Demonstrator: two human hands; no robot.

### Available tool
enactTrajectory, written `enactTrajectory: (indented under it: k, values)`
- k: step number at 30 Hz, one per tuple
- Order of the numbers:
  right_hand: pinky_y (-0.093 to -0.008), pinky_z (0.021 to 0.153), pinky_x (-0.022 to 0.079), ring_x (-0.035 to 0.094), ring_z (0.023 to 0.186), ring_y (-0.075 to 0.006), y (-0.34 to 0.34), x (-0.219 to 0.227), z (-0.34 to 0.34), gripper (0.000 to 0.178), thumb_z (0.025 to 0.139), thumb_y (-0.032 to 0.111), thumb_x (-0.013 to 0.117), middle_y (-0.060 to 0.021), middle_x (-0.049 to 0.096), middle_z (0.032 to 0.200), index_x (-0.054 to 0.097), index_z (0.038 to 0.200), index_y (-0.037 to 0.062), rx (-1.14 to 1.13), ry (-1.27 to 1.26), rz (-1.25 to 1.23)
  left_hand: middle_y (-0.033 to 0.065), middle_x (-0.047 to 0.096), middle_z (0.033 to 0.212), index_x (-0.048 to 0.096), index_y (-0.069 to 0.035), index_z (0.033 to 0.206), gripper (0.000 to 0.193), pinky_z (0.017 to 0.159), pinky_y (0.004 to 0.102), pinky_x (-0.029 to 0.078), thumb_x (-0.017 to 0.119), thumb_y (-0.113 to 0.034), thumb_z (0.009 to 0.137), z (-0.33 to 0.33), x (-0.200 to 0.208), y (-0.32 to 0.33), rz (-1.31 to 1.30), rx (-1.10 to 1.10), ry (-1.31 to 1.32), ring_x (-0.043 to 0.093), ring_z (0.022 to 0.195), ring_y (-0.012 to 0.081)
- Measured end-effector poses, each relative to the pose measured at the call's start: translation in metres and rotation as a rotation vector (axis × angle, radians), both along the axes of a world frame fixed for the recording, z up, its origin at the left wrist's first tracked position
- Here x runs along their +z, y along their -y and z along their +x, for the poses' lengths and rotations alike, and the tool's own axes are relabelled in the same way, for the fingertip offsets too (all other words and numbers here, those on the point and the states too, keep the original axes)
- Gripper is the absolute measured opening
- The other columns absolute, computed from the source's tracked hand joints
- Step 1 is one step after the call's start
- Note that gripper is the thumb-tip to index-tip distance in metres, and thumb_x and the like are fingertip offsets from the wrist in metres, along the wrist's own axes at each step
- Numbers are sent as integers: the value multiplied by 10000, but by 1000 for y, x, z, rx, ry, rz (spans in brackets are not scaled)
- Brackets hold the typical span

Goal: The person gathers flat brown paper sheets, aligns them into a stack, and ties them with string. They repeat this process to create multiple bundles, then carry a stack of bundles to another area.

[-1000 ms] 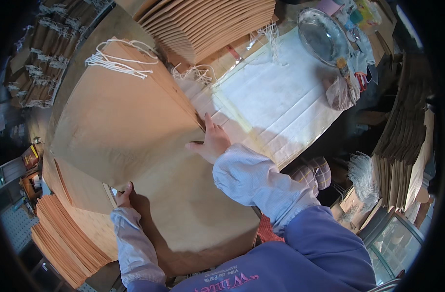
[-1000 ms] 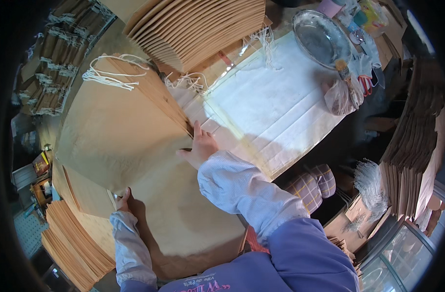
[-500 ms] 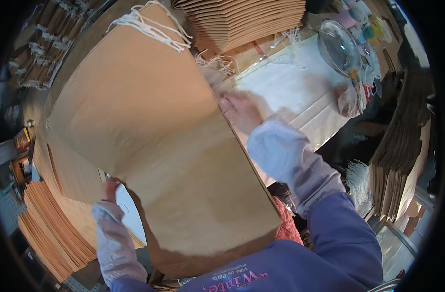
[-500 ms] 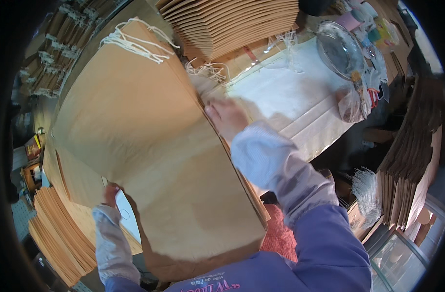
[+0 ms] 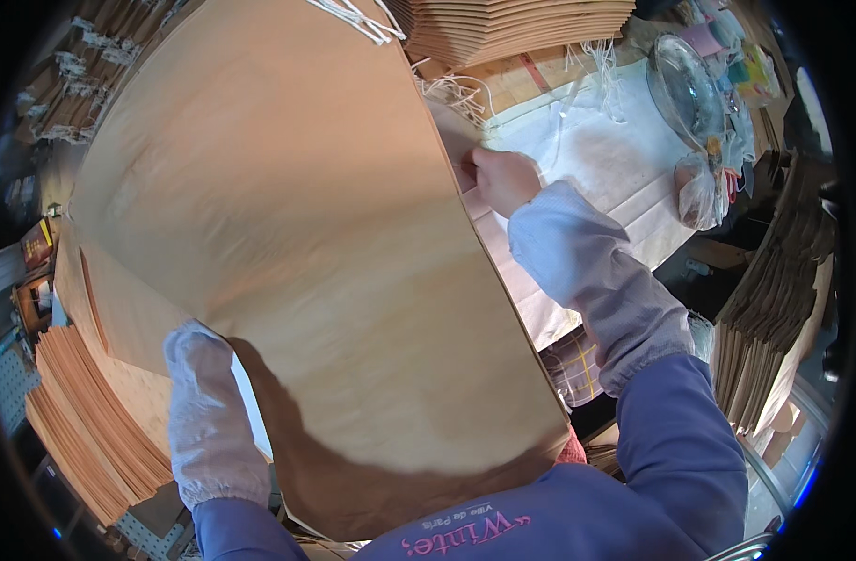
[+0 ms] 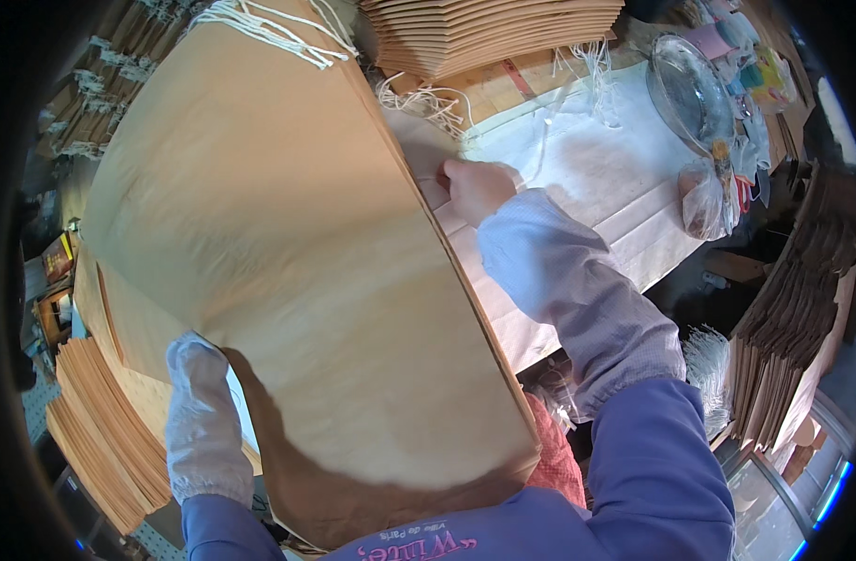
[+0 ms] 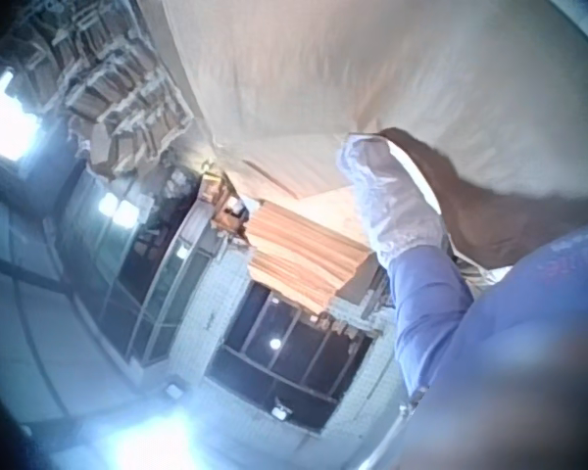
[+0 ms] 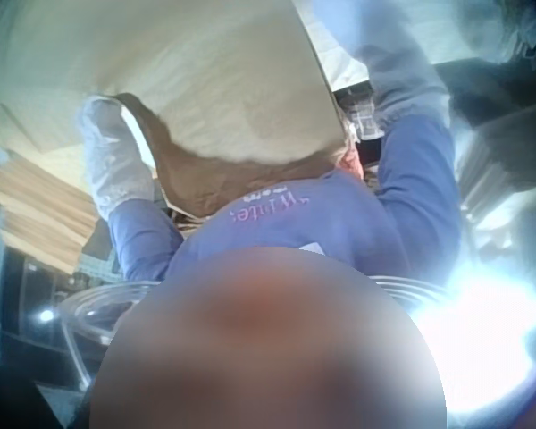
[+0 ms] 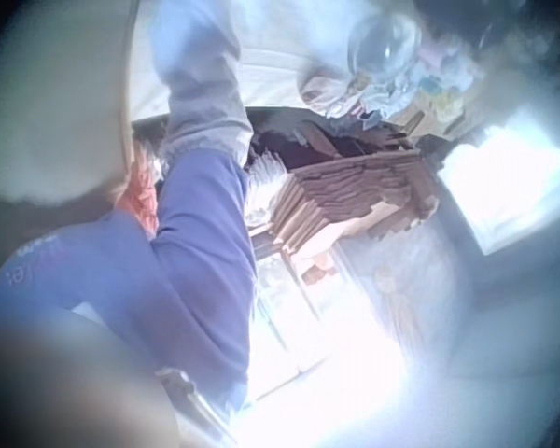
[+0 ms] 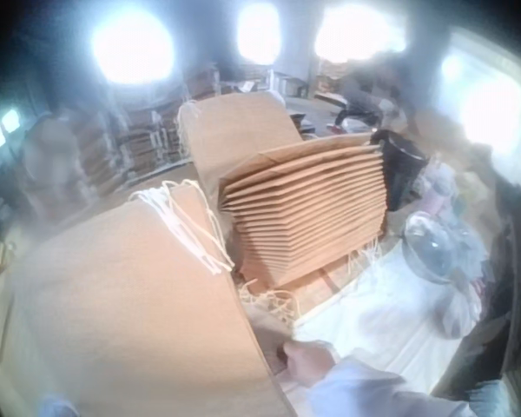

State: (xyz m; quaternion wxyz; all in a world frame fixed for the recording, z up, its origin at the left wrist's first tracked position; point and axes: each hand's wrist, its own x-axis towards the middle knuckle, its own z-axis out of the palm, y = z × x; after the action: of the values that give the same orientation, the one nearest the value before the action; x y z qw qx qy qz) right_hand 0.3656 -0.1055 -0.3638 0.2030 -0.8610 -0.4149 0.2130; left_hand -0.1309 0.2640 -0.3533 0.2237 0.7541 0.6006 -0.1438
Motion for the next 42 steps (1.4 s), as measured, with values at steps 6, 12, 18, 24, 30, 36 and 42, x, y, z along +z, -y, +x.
enactTrajectory:
  k: [6, 12, 18, 24, 30, 36, 42]
  values:
    - [-480, 745, 514, 664, 821, -358, 3, -6, -1, 152, 885, 135, 535, -140, 695, 851, 656, 975, 113, -24, 5, 12, 105, 534, 1144, 537, -65, 1169, 417, 867, 353, 474, 635, -207, 790, -2, 4, -2, 29, -120, -193, 597, 983, 249]
    - [-489, 738, 507, 664, 815, -353, 9, -7, -4, 131, 884, 151, 547, -131, 694, 836, 650, 961, 126, -29, 24, 82, 118, 509, 1225, 510, -78, 1232, 484, 897, 369, 475, 645, -218, 788, 2, 11, -5, 42, -194, -301, 597, 1022, 279]
    - [-501, 731, 502, 655, 821, -375, 10, -9, 2, 136, 887, 186, 538, -154, 684, 838, 635, 957, 120, -8, 7, 50, 132, 483, 1305, 482, -92, 1294, 553, 928, 386, 476, 654, -229, 787, 6, 15, -1, 48, -252, -372, 598, 1061, 309]
    - [-524, 697, 498, 644, 805, -407, 15, -31, 6, 129, 888, 198, 540, -183, 670, 843, 626, 933, 114, 12, 93, -2, 145, 458, 1386, 455, -105, 1356, 622, 958, 403, 478, 664, -241, 785, 16, 29, 13, 55, -372, -514, 598, 1100, 339]
    - [-488, 633, 483, 616, 721, -414, 17, -50, 9, 71, 871, 94, 576, -220, 624, 764, 637, 885, 61, 35, 102, 333, 237, 517, 1297, 378, -112, 1409, 670, 877, 501, 513, 631, -224, 799, 11, 28, 29, 550, -446, -368, 583, 1116, 379]
    - [-393, 602, 508, 661, 689, -346, 18, -54, 7, 211, 956, 159, 528, -203, 658, 805, 675, 1078, 69, 11, 52, 331, 290, 623, 1034, 458, -151, 1392, 575, 887, 510, 512, 601, -298, 855, -42, 1, 10, 156, 78, -435, 634, 1005, 443]
    - [-366, 654, 512, 683, 783, -335, 19, -55, 8, 256, 951, 195, 558, -190, 684, 887, 640, 1158, 71, 1, -104, 306, 258, 631, 1006, 564, -106, 1280, 491, 873, 477, 511, 637, -337, 853, -160, 33, 29, 286, 6, -199, 628, 969, 420]
